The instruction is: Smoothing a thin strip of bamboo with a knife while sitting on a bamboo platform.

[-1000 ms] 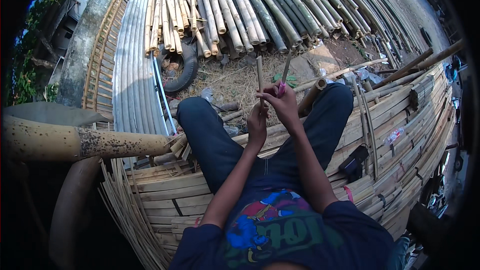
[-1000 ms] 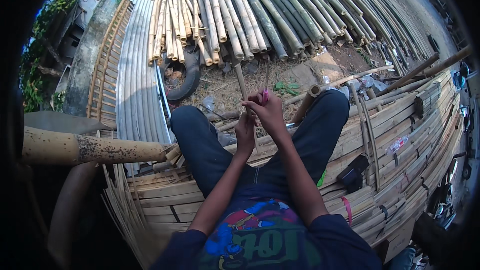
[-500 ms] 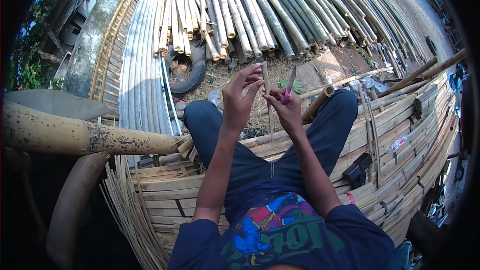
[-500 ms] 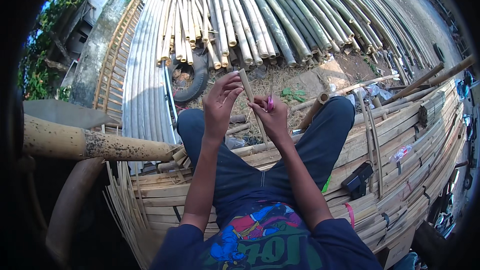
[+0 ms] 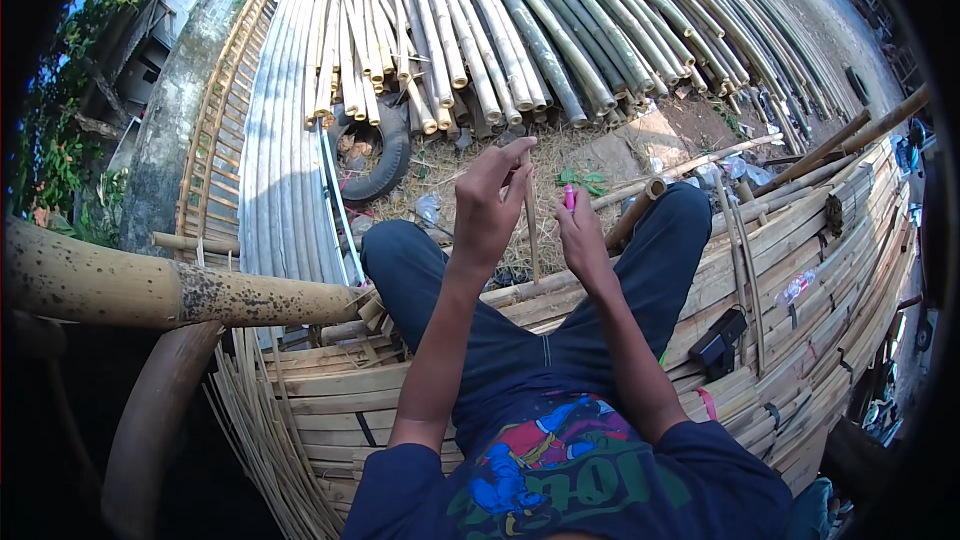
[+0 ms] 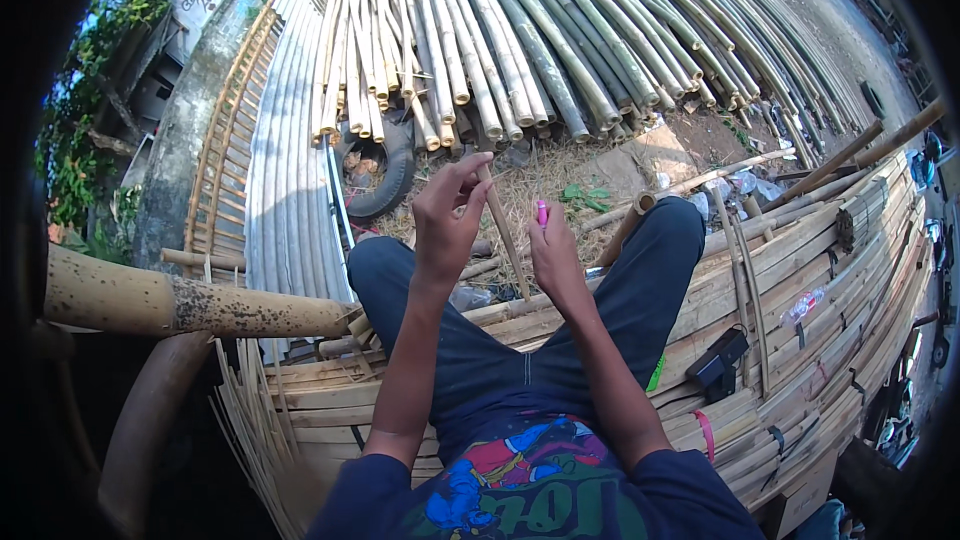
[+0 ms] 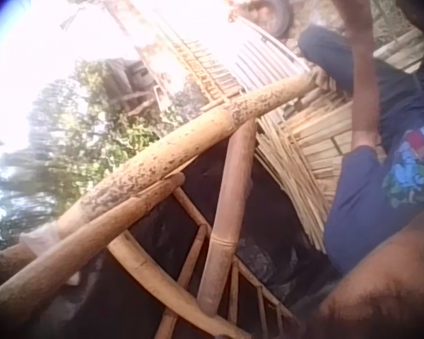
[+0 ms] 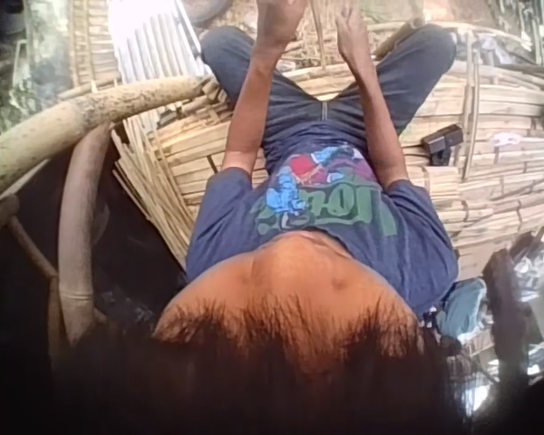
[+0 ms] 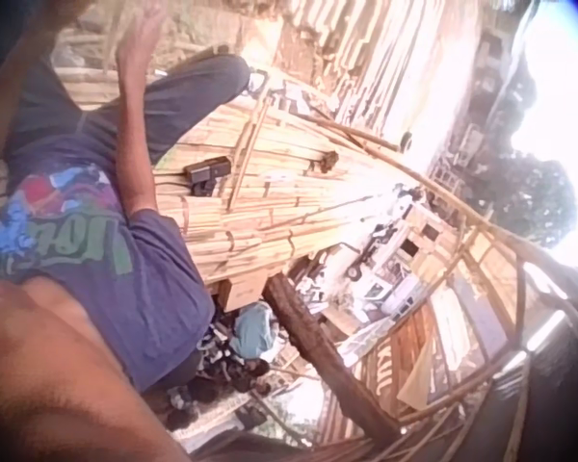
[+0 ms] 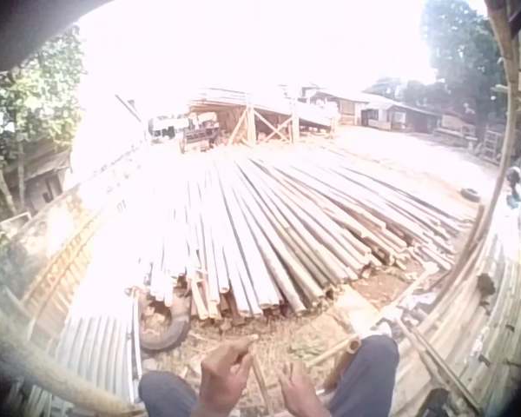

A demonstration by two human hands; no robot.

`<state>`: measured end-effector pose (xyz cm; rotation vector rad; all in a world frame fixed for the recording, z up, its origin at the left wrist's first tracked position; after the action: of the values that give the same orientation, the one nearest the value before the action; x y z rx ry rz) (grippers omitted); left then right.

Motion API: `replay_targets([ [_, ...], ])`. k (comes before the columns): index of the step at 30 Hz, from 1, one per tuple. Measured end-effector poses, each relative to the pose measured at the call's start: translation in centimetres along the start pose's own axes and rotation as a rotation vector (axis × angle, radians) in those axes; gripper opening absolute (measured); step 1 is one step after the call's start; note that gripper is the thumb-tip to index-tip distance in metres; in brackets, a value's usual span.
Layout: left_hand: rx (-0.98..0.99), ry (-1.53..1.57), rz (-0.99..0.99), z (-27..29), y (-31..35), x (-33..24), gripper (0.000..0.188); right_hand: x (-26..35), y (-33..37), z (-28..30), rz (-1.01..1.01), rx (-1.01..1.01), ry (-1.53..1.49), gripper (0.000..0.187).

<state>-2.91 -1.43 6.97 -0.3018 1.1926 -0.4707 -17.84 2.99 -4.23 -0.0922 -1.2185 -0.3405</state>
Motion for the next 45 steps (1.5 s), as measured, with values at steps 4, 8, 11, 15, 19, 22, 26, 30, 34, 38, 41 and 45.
replay_targets([
  [4,-0.030,-0.029,-0.060,0.2,-0.2,-0.7,0.028,-0.7,0.6,0.1,-0.005,0.123,-0.201,0.023],
  [8,-0.110,-0.123,-0.136,0.5,-0.3,-0.2,0.027,0.9,2.0,0.0,-0.053,0.178,-0.256,0.024],
  [11,-0.163,-0.173,-0.119,0.3,-0.3,-1.2,0.017,3.0,3.3,-1.4,-0.233,0.349,-0.630,0.031],
  [15,-0.199,-0.102,0.007,0.7,-0.1,-0.7,0.008,5.5,2.7,-1.4,-0.223,0.338,-0.563,0.034],
  [19,-0.186,-0.075,-0.016,1.2,0.1,-0.3,0.010,2.7,2.9,-2.7,-0.104,0.232,-0.206,0.042],
  [22,-0.204,-0.033,-0.012,1.5,-0.1,0.6,0.010,1.0,4.2,-4.1,-0.204,0.257,-0.499,0.029],
  [26,-0.165,-0.118,-0.031,1.8,0.0,0.5,0.010,5.2,3.4,-3.0,-0.341,0.368,-0.655,0.028],
  [30,-0.134,-0.022,0.018,1.5,-0.5,0.7,0.010,3.7,2.5,-3.5,-0.092,0.182,-0.341,0.042],
  [34,-0.139,0.108,0.033,1.5,-0.6,2.2,0.010,1.6,4.5,-4.0,-0.148,0.194,-0.308,0.042],
  [38,-0.206,0.040,0.022,1.4,-1.0,2.3,0.013,4.3,2.6,-3.5,-0.273,0.323,-0.605,0.030],
  [41,-0.187,-0.001,-0.036,1.0,-1.2,2.2,0.013,4.3,2.4,-3.5,-0.227,0.265,-0.619,0.031],
  [45,-0.141,0.027,-0.038,1.1,-2.1,4.0,0.010,1.8,3.5,-4.6,-0.249,0.247,-0.616,0.031],
])
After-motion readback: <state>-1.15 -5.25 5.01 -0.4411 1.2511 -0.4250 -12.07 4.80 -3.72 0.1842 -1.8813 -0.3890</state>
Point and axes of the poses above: each hand's wrist, its own y-axis away from the middle knuckle, its own z-axis out of the back of the hand, x = y × z, the point moved 4 cm from there along -y, towards the middle knuckle, and after that the axes turned 1 degree about -y, right-handed, at the moved point
